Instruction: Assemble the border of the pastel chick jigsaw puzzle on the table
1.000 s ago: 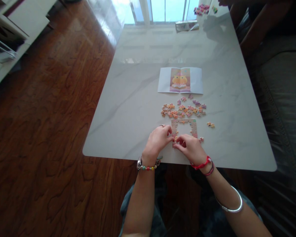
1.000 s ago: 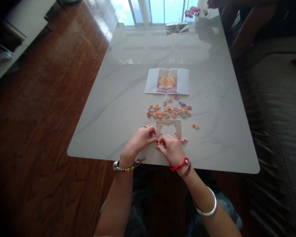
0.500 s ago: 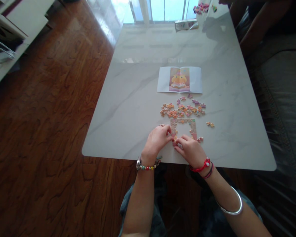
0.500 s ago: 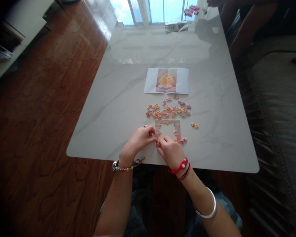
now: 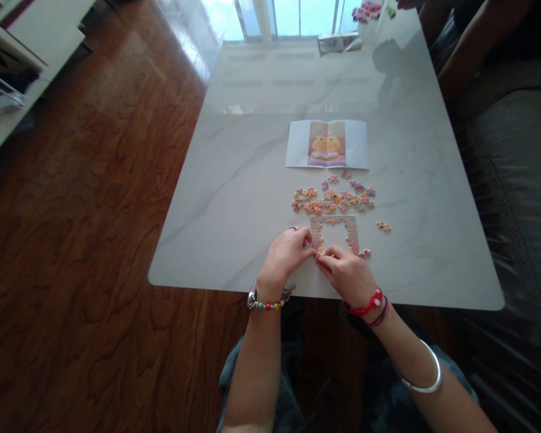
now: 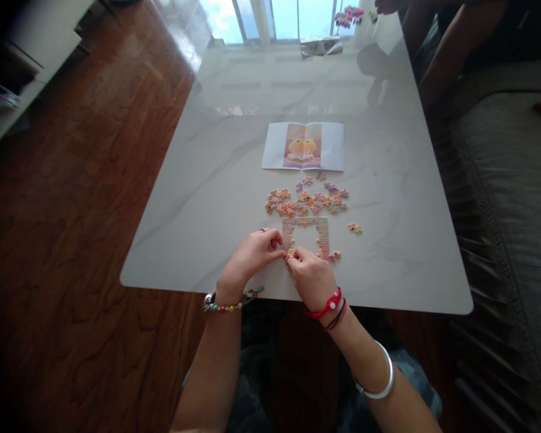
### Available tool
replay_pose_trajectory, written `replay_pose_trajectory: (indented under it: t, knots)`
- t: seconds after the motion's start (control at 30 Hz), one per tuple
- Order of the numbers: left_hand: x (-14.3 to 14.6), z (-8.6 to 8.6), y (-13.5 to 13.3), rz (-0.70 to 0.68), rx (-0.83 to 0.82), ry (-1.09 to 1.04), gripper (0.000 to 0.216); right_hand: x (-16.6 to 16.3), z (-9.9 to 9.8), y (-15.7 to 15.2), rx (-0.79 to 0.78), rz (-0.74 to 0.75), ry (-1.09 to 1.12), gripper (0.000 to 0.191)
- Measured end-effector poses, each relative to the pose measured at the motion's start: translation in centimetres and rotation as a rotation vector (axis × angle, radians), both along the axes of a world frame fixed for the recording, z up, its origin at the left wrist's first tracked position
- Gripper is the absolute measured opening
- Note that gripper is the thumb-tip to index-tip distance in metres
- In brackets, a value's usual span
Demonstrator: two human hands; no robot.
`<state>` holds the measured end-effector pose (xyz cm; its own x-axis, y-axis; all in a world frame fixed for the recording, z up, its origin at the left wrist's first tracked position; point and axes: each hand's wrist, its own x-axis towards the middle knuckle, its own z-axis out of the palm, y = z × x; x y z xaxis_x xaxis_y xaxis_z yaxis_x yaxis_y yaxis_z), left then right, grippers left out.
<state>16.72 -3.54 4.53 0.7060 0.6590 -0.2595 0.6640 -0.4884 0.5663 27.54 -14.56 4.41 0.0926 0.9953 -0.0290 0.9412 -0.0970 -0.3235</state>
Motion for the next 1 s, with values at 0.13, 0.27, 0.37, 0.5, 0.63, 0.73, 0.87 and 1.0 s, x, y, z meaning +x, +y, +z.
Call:
replay_pose_trajectory:
  t: [0.13,0.27,0.37,0.5,0.63,0.73,0.87,1.0]
  knots:
    - [0.0,0.0,0.0,0.0,-0.007,-0.003,0.011,0.2,-0.1,0.0,0.017,-0.024,0.07,0.02]
    - [0.0,0.0,0.0,0.001,-0.005,-0.007,0.011,0.2,-0.3,0.0,-0.024,-0.005,0.051,0.02]
    - [0.0,0.0,0.0,0.011,-0.005,-0.002,0.012,0.0,-0.2,-0.1,-0.026,0.005,0.014,0.018]
    - [0.1,0.0,0.0,0.016,-0.009,0.003,0.012,-0.3,-0.1,-0.1,-0.015,0.005,-0.047,0.016]
    - [0.0,-0.1,0.0,0.007,0.002,-0.005,0.01,-0.6,-0.1,-0.2,-0.004,0.007,-0.105,0.019]
    - [0.0,0.0,0.0,0.002,0.0,-0.013,0.009,-1.1,0.0,-0.3,0.005,0.01,-0.129,0.025]
    - [0.0,0.4,-0.3,0.012,-0.029,0.017,0.015,-1.9,0.1,-0.6,-0.004,-0.013,-0.154,0.026]
    - [0.2,0.7,-0.7,0.054,-0.018,0.074,0.019,-0.7,-0.1,-0.9,-0.004,-0.011,-0.024,0.019]
